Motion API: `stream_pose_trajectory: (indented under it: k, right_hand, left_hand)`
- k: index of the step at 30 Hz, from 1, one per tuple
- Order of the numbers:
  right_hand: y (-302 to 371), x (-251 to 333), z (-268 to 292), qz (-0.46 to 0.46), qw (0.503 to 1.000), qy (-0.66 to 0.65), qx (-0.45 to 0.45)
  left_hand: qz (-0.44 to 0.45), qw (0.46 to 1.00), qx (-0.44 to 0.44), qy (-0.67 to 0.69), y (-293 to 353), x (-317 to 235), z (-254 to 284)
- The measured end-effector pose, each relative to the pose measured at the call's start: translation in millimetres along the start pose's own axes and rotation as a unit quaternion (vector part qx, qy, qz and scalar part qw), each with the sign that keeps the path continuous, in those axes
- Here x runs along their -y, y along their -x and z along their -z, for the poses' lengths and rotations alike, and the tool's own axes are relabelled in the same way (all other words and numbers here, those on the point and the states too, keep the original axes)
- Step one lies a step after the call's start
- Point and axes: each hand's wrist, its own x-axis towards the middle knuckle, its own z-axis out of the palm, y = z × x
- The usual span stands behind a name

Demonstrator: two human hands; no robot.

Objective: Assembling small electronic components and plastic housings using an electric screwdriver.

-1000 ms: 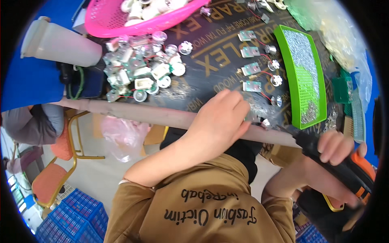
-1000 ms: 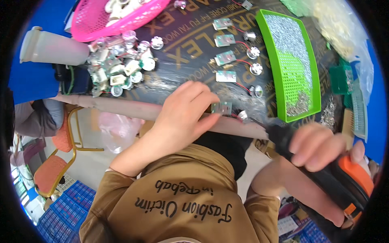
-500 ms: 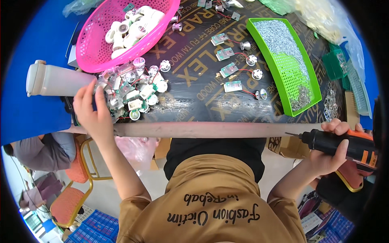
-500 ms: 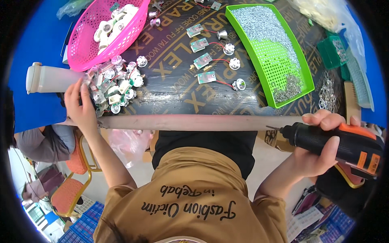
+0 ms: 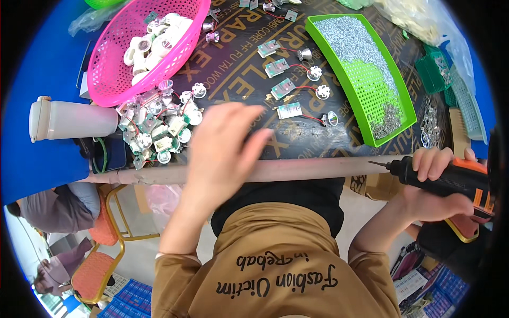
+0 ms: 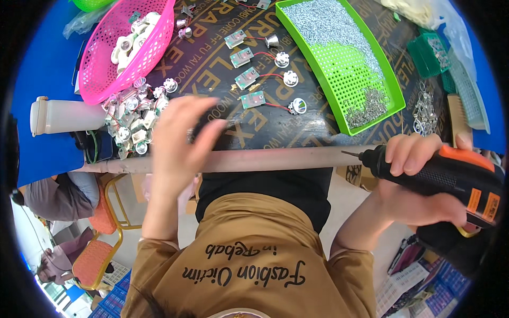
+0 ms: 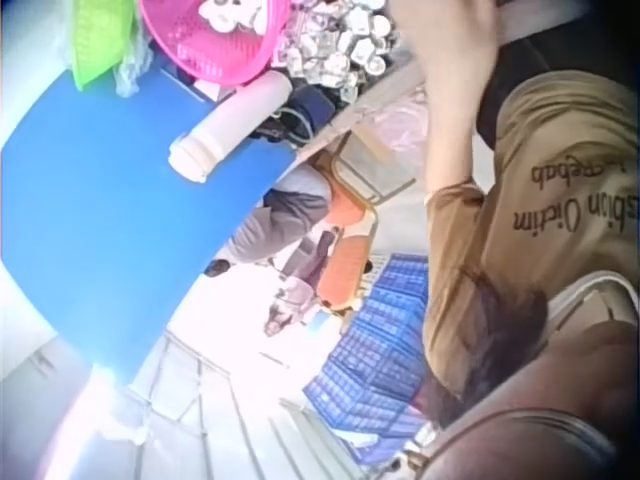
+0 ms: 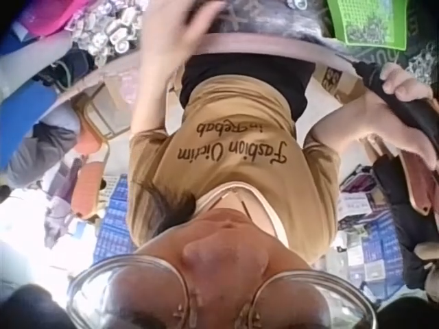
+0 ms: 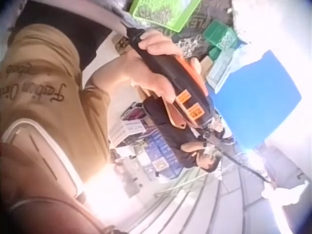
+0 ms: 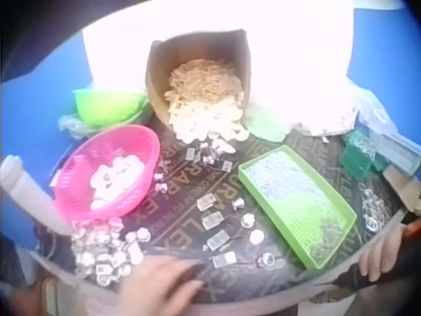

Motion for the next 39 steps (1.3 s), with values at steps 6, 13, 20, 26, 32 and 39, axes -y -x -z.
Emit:
stream_pose_trajectory:
  k: [6, 13, 20, 26, 32, 39]
  right_hand:
    - [-5.7, 5.4, 1.3, -0.034, 0.998, -0.036, 0.029]
    - [-9.1, 5.9, -1.4, -0.051, 0.998, -0.038, -0.002]
    - [-66.8, -24.5, 1.6, -0.017, 0.98, -0.116, 0.158]
    - [-92.0, -84.9, 1.7, 0.007, 0.997, -0.034, 0.065]
    - [-91.9, -95.0, -3.2, 0.01, 0.998, 0.066, 0.02]
    - [-95.8, -101.4, 3.4, 0.01, 0.998, 0.016, 0.064]
  left_hand:
    - [0.019, 1.0, 0.004, 0.005, -20.3, -13.3, -37.8]
    - [0.026, 0.999, 0.029, 0.028, -19.4, -10.4, -46.5]
    - [0.131, 0.976, 0.09, 0.146, -7.4, -22.7, -47.7]
    - [0.132, 0.974, 0.081, 0.162, -3.8, -24.9, -51.8]
    - [0.113, 0.98, 0.074, 0.149, -3.9, -22.4, -55.7]
    - [0.106, 0.981, 0.074, 0.145, -4.5, -22.3, -56.8]
